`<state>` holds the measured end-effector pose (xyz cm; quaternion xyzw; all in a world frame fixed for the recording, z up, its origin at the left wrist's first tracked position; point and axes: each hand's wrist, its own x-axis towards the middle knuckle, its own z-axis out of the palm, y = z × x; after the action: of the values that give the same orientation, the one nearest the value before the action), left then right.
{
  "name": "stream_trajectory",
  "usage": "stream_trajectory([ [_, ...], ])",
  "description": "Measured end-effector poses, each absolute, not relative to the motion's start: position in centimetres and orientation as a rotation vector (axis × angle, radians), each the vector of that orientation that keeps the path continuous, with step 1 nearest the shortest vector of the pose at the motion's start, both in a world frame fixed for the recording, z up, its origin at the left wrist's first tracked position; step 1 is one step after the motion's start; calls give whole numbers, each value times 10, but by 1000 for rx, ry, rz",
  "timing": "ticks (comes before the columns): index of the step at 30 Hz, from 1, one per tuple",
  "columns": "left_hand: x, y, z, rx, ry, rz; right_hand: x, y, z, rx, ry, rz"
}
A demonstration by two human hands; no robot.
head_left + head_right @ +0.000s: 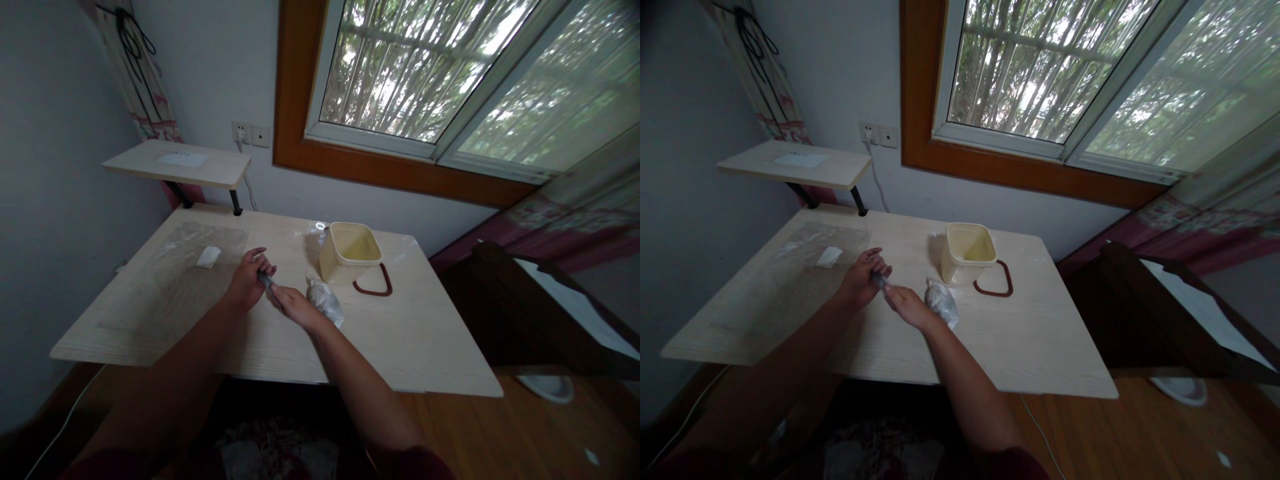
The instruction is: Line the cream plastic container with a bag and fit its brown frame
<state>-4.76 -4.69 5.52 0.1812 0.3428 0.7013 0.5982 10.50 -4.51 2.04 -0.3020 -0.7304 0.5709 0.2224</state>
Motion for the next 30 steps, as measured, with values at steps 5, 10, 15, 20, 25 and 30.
stream_trajectory([
  [5, -53, -45, 60, 315, 728, 1595, 103, -45, 18, -841, -2094, 1464],
  [10, -61, -45, 63, 293, 766, 1567, 103, -48, 17, -804, -2169, 1368],
  [15, -64, -45, 62, 278, 820, 1566, 102, -54, 19, -891, -2393, 1063],
  [20, -67, -43, 64, 236, 869, 1570, 99, -63, 33, -1027, -2586, 559],
  [25, -70, -47, 77, 320, 830, 1669, 98, -68, 53, -1072, -2541, 226],
  [30, -74, -57, 95, 489, 814, 1817, 93, -66, 66, -1090, -2394, 545],
])
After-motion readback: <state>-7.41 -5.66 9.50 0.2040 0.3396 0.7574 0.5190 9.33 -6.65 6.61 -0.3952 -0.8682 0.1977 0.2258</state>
